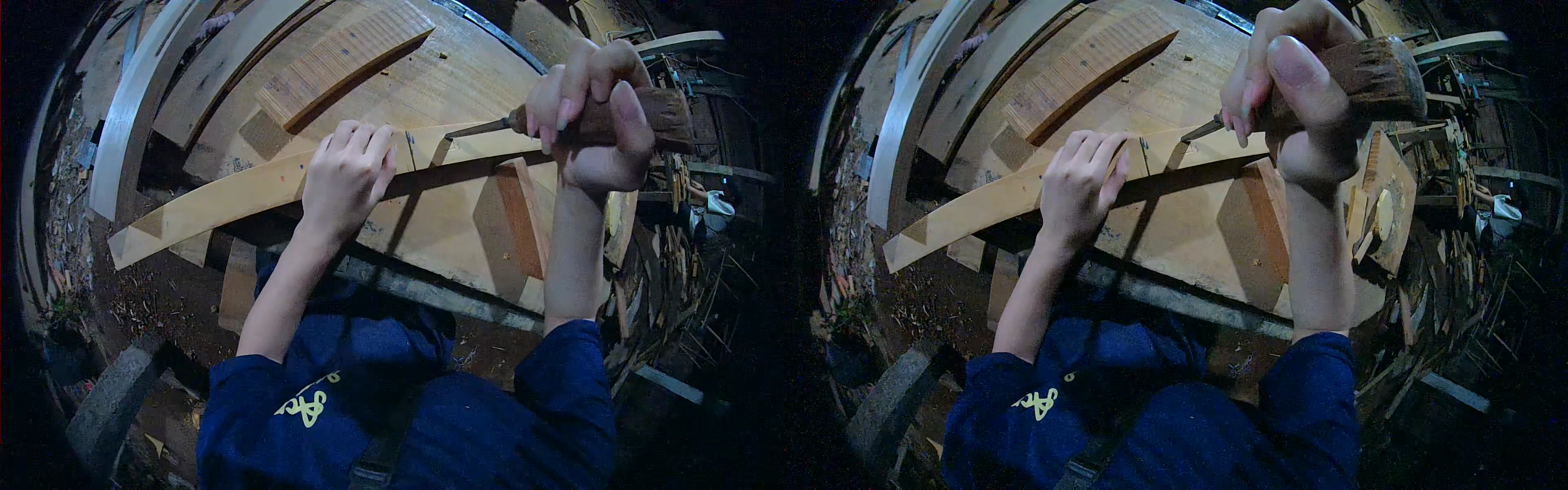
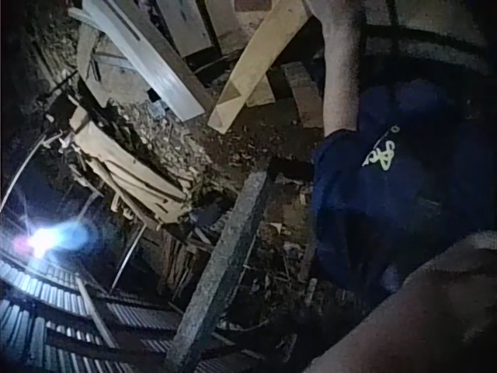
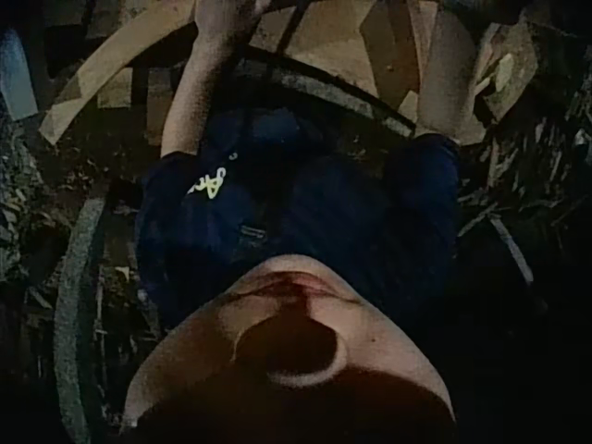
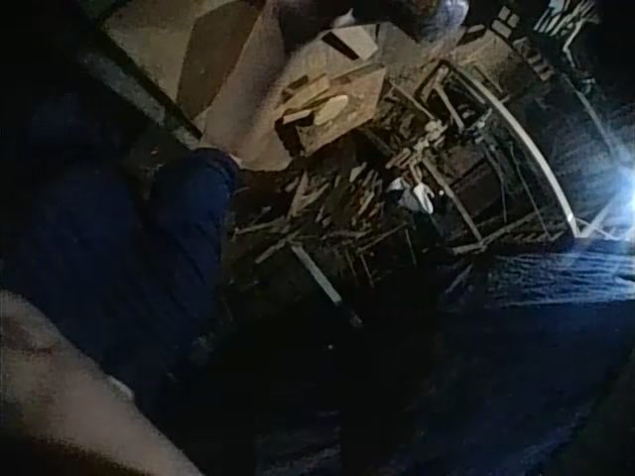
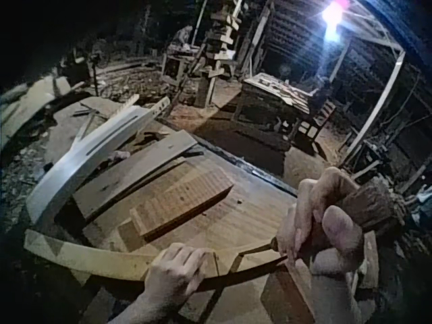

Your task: Chiseling a mortise or groove into a piece of wood using a mallet and chisel.

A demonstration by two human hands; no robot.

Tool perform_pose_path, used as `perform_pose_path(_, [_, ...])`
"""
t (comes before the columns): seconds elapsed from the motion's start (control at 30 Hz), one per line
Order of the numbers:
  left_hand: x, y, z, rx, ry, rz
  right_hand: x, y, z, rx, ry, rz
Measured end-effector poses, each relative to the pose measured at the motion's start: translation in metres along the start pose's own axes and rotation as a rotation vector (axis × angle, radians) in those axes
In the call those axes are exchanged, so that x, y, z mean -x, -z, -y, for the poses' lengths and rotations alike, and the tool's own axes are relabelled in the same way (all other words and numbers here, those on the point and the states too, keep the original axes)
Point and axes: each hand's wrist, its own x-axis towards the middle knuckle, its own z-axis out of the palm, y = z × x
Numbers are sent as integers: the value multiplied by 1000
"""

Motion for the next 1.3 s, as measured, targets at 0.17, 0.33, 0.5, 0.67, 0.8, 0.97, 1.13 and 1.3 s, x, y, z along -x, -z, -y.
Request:
perform_pose_path(0.17, [0,1,0,14,6,14,1,6,0,-40,-10,13])
perform_pose_path(0.33, [0,2,-1,7,9,16,3,12,0,-98,11,26])
perform_pose_path(0.5, [0,1,-1,-8,-5,-5,8,16,0,-109,22,22])
perform_pose_path(0.67, [0,2,-1,2,8,23,10,21,-1,-144,28,19])
perform_pose_path(0.8, [-1,4,-1,0,14,29,12,26,-2,-179,23,43])
perform_pose_path(0.97, [1,1,0,2,7,20,9,25,-1,-166,25,72])
perform_pose_path(1.13, [1,0,1,0,-4,6,3,13,-1,-108,-2,139])
perform_pose_path(1.3, [2,0,-1,-4,1,-3,-3,5,-2,-143,-38,33])
